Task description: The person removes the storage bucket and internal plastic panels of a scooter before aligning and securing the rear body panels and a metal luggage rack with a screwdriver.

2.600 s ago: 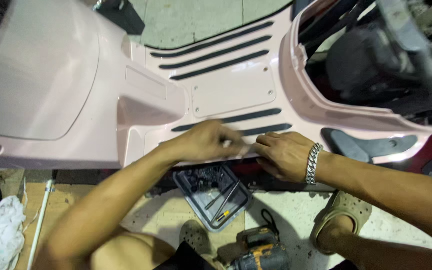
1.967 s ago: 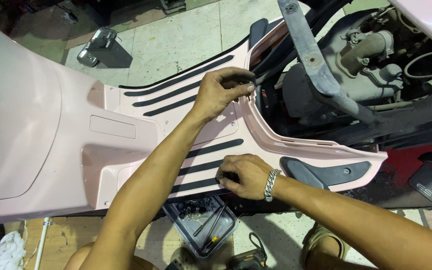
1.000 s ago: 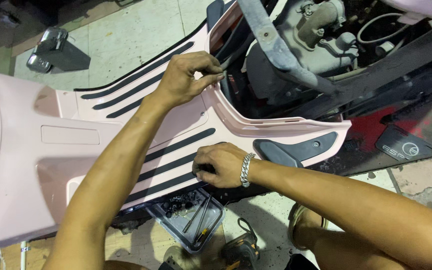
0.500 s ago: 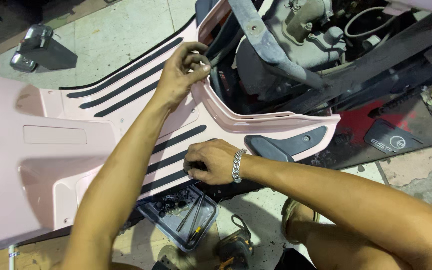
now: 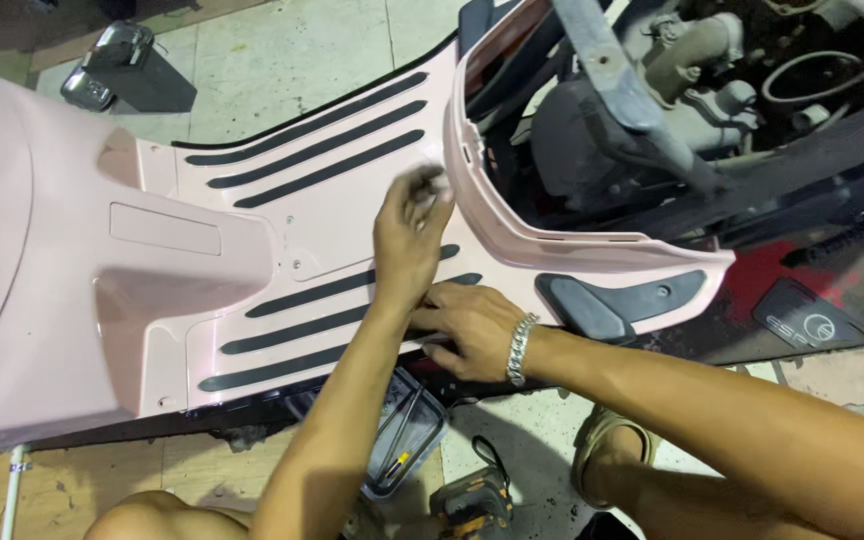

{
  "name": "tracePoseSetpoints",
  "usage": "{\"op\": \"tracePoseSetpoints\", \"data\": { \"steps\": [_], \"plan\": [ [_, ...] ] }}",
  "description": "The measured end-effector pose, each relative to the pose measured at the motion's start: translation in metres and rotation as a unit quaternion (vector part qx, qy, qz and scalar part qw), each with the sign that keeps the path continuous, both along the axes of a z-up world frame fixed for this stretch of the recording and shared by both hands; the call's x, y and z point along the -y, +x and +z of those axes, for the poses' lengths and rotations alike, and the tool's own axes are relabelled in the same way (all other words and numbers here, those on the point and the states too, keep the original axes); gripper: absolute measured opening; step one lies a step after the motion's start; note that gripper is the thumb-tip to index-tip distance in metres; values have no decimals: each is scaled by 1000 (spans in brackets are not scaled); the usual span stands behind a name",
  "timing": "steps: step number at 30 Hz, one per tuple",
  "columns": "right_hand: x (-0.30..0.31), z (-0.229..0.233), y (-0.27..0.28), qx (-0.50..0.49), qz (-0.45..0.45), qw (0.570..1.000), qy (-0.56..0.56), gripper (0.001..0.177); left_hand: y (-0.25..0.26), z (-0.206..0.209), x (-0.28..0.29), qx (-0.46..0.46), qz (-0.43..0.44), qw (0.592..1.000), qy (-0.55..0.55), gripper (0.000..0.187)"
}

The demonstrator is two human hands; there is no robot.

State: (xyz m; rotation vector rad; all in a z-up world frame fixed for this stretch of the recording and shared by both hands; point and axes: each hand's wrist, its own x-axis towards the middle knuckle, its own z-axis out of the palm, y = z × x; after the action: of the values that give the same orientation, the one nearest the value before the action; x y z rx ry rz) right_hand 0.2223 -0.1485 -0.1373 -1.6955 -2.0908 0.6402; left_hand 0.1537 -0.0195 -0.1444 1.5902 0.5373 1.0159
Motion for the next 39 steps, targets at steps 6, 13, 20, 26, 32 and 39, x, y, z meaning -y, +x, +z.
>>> {"op": "tracePoseSetpoints", "data": {
  "steps": [6,13,20,26,32,39],
  "plan": [
    [-10,0,0,-47,-21,999,13,35,-39,-19,15,-58,15,994,-94,24],
    [-12,-5,0,-69,-36,997,-2,32,-43,-25,13,-40,4,995,-91,25],
    [-18,-5,-5,-79,-59,995,8,28,-45,-25,11,-28,3,995,-101,24],
    [-20,-8,-6,-72,-72,995,12,27,-44,-25,10,-8,-4,994,-105,22],
    [-22,-11,-7,-60,-84,995,-5,27,-45,-25,9,-4,-3,995,-97,19],
    [-24,-10,-10,-62,-103,993,-2,26,-46,-22,10,1,-2,995,-99,19]
  ]
}}
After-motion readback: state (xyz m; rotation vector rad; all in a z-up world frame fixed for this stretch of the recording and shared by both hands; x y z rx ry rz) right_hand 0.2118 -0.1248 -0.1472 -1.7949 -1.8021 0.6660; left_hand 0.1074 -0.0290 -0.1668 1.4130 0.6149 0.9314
